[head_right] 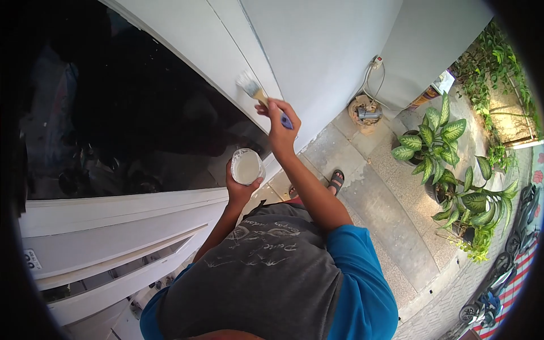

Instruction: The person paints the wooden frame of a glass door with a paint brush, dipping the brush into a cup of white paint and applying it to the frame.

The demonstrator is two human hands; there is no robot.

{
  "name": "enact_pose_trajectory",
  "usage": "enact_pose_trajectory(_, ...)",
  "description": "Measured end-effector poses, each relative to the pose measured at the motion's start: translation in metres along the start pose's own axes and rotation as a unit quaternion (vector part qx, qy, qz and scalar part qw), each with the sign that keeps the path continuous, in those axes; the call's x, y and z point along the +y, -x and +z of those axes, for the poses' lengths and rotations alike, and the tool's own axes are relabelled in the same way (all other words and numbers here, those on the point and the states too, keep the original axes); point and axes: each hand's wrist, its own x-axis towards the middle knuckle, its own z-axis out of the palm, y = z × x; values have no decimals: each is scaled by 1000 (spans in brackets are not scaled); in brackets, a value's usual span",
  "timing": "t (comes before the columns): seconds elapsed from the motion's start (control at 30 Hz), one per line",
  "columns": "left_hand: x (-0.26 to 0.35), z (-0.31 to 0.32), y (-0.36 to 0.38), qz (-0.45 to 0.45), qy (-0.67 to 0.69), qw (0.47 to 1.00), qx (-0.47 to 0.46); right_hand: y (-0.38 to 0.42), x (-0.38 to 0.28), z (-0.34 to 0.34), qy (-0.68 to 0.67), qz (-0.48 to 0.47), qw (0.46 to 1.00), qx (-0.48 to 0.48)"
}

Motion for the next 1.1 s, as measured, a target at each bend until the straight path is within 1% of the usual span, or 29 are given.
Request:
enact_pose_trajectory(0.03,0,-2,1,-7,7,1000,-1,9,20,-18,34,-6,999,14)
enact_pose_trajectory(0.1,1,-5,1,-12,11,1000,13,29,57,-54,61,54,994,76)
enact_pose_trajectory(0.13,2,-5,3,-22,16,999,21,36,71,-70,60,55,994,72)
enact_pose_trajectory(0.2,-4,-8,6,-22,16,999,32,46,77,-81,136,182,963,145)
enact_pose_trajectory(0.23,-7,-8,5,-20,18,999,39,46,82,-84,130,183,965,138)
enact_pose_trajectory(0.27,-9,-8,3,-17,19,999,41,38,67,-69,129,180,966,135)
enact_pose_trajectory(0.33,-10,-10,6,-13,-1,999,49,25,12,-19,87,131,986,51)
enact_pose_trajectory(0.4,-5,-10,6,-17,4,998,53,18,-50,34,63,13,998,-14)
enact_pose_trajectory(0.43,-3,-10,6,-18,11,998,55,14,-70,51,64,15,998,-15)
enact_pose_trajectory(0.47,-2,-9,7,-19,11,998,57,9,-86,65,21,-75,995,-57)
enact_pose_trajectory(0.5,-1,-9,8,-21,2,998,58,5,-92,72,-23,-165,981,-100)
enact_pose_trajectory(0.53,-1,-9,7,-20,-8,998,60,1,-87,71,-24,-166,981,-102)
enact_pose_trajectory(0.6,-1,-8,6,-8,-6,998,65,-3,-59,59,47,-90,991,-89)
enact_pose_trajectory(0.63,-1,-8,7,0,-5,998,67,0,-33,43,71,-92,990,-78)
enact_pose_trajectory(0.67,-1,-8,6,3,-4,998,70,5,-9,19,144,-126,978,-80)
enact_pose_trajectory(0.7,0,-9,6,2,10,998,64,16,8,0,188,-125,972,-62)
enact_pose_trajectory(0.73,0,-9,5,2,22,998,59,28,29,-17,154,-65,986,-10)
enact_pose_trajectory(0.77,0,-9,6,3,22,998,63,38,49,-39,175,1,984,34)
enact_pose_trajectory(0.8,-1,-8,7,1,25,997,70,44,63,-57,174,2,984,31)
enact_pose_trajectory(0.87,2,-7,9,4,29,996,78,46,78,-79,173,144,969,105)
enact_pose_trajectory(0.9,4,-6,8,6,30,997,76,36,63,-66,180,161,967,85)
enact_pose_trajectory(0.93,6,-6,7,6,30,997,74,24,49,-53,160,139,975,64)
enact_pose_trajectory(1.0,1,-5,10,7,20,996,82,-1,-15,3,117,85,989,30)
enact_pose_trajectory(1.1,0,-3,10,13,9,996,88,-27,-89,60,32,-82,995,-54)
